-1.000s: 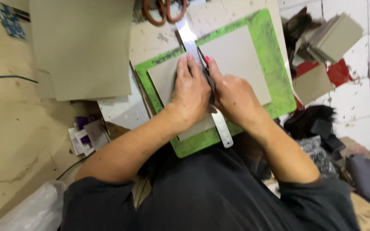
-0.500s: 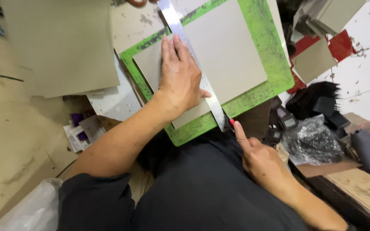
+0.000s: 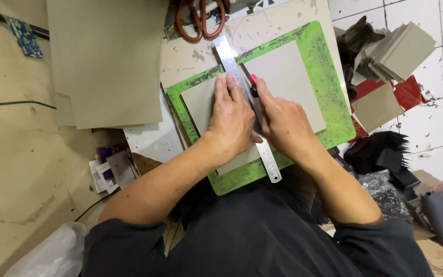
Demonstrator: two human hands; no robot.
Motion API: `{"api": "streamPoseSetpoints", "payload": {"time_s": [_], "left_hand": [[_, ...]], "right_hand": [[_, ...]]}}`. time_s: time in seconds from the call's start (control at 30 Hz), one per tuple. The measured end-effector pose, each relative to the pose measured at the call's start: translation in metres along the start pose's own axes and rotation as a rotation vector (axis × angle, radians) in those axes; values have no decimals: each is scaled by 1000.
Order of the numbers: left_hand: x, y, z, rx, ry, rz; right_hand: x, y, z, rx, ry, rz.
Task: Cutting cardboard sheets using a utility knife and a metal ruler on a cutting mat
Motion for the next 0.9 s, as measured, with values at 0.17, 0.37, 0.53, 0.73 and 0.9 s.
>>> {"api": "streamPoseSetpoints", "payload": {"time_s": [0.17,0.37,0.53,0.73,0.9], "left_hand": [[0,-6,3,-32,2,73],[5,-18,12,-112,-12,109],[5,0,7,26,46,-12],[7,2,3,10,10,-1],[7,-6,8,104,56,-7]], "right_hand": [[10,-6,-2,49,4,9],[16,0,36,108,-34,-26],[-2,26,145,321,186,-120],[-24,53,221,409,284,41],[-21,-4,198,409,248,17]]}}
Point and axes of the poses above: each hand's wrist, its own z-axis away from the middle knuckle, its own y-axis out of the palm, x = y × z, the point moved 10 cm from there along -z, towards the middle knuckle, and after that the axes turned 3 degrees about y, right-handed, at the moved point
